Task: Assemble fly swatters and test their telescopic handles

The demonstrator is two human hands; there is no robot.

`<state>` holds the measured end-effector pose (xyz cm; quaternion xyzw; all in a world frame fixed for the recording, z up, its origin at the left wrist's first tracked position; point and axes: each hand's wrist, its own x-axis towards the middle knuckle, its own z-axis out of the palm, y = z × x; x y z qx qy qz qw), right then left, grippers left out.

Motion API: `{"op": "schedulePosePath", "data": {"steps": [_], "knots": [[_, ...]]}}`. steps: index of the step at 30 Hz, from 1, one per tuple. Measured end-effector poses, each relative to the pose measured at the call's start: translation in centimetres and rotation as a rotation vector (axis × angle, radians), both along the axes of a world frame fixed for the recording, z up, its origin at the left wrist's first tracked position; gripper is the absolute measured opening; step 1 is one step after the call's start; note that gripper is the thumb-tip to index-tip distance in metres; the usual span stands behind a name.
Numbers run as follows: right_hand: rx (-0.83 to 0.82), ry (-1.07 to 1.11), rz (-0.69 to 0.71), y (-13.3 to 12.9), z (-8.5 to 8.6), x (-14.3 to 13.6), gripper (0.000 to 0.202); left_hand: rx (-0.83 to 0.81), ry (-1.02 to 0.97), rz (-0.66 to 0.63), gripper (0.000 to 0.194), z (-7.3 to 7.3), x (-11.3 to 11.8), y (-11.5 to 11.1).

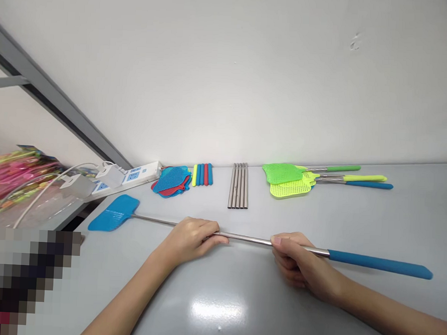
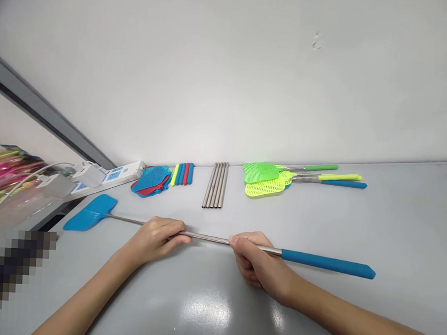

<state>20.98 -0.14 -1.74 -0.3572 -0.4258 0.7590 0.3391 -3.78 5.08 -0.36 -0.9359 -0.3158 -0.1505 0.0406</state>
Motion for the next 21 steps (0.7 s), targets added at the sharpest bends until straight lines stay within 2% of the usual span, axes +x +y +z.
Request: {"op": "schedulePosePath", "data": {"steps": [13, 21], "knots": [[-0.001, 0.008, -0.023, 0.2, 0.1, 0.1, 0.038, -0.015, 0.005, -0.007, 0.036, 0.4, -1.0, 0.2], [-0.028, 0.023, -0.026, 0.4, 0.4, 0.3, 0.039, -0.024, 0.009, 0.047, 0.037, 0.7, -1.6, 0.2]]}}
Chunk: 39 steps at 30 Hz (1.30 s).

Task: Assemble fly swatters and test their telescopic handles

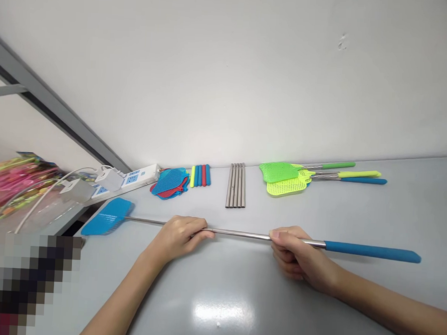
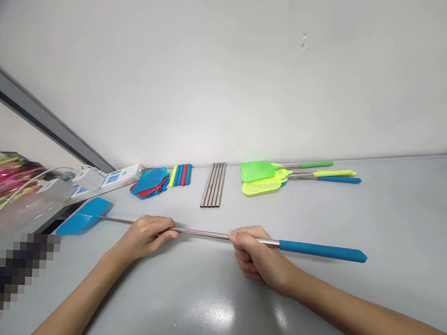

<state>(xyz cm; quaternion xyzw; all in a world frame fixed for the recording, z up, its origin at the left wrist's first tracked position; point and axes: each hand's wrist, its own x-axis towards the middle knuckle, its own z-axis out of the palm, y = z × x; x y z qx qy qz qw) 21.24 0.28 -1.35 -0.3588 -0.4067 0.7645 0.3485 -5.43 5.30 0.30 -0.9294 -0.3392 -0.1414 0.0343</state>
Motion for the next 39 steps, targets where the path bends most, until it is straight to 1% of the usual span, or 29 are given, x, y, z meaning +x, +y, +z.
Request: {"op": "schedulePosePath", "data": {"steps": [6, 16, 24, 35, 39], "knots": [[0.012, 0.024, -0.011, 0.1, 0.1, 0.0, 0.040, -0.013, 0.002, 0.027, 0.036, -0.1, -0.6, 0.2], [0.015, 0.041, -0.046, 0.4, 0.2, 0.3, 0.039, 0.058, 0.011, 0.015, 0.037, 0.0, -1.0, 0.5], [0.054, 0.014, -0.056, 0.7, 0.1, 0.7, 0.039, 0.041, 0.021, 0.047, 0.035, 0.0, -1.4, 0.5], [0.088, 0.017, -0.098, 0.8, -0.2, 0.9, 0.040, 0.042, 0.006, 0.042, 0.034, -0.3, -2.3, 0.8], [0.111, 0.023, -0.102, 0.7, -0.3, 1.0, 0.040, 0.034, 0.009, 0.045, 0.034, -0.2, -2.3, 0.8]]}}
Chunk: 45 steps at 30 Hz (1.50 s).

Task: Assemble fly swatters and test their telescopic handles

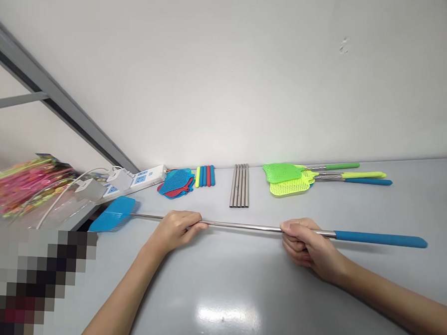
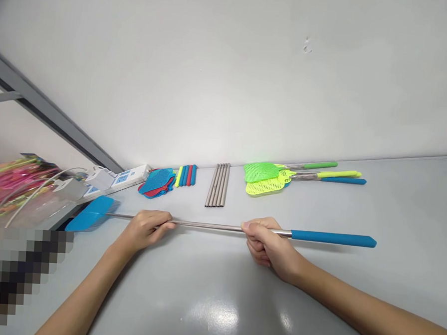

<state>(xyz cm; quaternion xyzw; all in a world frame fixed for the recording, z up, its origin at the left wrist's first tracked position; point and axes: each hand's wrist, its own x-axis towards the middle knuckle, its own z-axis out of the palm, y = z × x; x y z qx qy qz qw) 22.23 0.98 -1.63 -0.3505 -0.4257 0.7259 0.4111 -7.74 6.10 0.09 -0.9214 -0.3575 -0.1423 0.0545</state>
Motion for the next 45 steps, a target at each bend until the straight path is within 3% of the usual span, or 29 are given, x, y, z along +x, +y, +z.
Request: {"op": "schedulePosePath", "data": {"steps": [17, 29, 45], "knots": [[-0.020, -0.038, 0.001, -0.30, -0.19, -0.19, 0.043, -0.062, -0.070, 0.095, 0.030, 0.22, 0.31, -0.30], [-0.025, -0.028, -0.022, -0.05, -0.47, -0.53, 0.046, -0.265, -0.083, 0.230, 0.030, 0.05, 0.36, -0.32], [0.017, -0.036, -0.076, -0.02, -0.59, -0.78, 0.049, -0.323, -0.063, 0.261, 0.033, 0.34, 0.31, -0.40]]}}
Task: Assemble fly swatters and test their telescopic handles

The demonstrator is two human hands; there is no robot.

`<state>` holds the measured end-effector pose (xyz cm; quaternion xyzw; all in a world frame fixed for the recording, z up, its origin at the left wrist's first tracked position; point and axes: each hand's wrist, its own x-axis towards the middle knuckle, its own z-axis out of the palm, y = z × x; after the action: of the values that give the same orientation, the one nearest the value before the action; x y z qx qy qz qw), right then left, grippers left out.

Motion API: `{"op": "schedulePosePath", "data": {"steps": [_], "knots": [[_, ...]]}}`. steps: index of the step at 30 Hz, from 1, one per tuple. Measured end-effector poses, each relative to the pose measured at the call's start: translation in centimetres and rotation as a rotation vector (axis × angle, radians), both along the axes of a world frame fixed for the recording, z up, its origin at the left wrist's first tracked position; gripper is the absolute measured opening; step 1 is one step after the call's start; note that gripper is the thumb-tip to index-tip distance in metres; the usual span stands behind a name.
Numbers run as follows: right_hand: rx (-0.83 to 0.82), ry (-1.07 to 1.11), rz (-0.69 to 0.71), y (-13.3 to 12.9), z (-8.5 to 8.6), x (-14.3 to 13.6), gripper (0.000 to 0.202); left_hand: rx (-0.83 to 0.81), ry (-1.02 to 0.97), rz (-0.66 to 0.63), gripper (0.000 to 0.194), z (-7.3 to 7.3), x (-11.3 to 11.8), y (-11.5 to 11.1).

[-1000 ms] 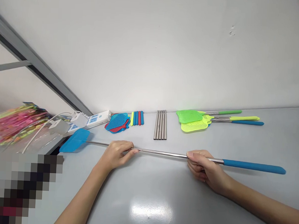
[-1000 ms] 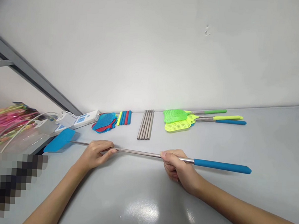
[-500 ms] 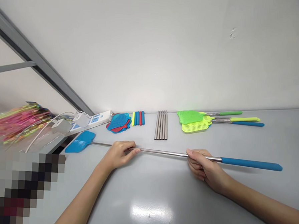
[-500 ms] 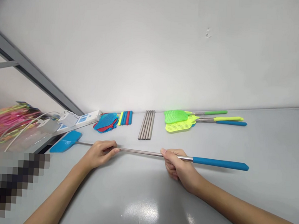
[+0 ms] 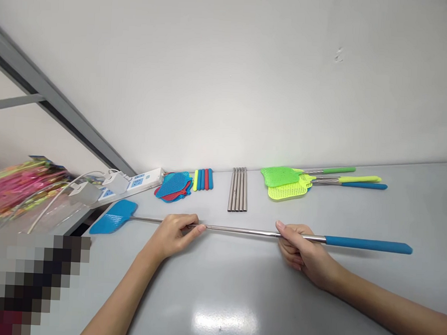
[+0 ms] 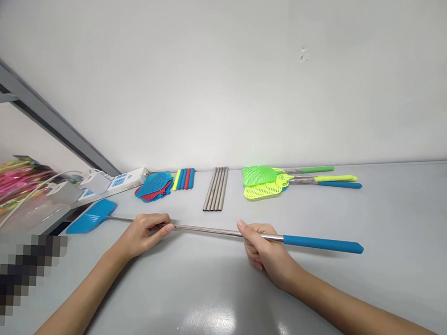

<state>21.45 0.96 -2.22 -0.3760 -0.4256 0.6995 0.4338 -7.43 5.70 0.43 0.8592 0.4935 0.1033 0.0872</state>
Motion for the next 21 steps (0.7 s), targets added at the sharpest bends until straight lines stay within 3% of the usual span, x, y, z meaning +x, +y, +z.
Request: {"op": "schedulePosePath", "data": {"steps": [13, 21], "knots": [[-0.075, 0.208, -0.091, 0.37, -0.48, 0.45, 0.045, 0.036, -0.025, 0.017, 0.033, 0.23, 0.24, 0.06], [-0.087, 0.189, -0.073, 0.46, -0.65, 0.32, 0.043, 0.015, -0.056, 0.021, 0.031, 0.32, 0.32, 0.14]]}}
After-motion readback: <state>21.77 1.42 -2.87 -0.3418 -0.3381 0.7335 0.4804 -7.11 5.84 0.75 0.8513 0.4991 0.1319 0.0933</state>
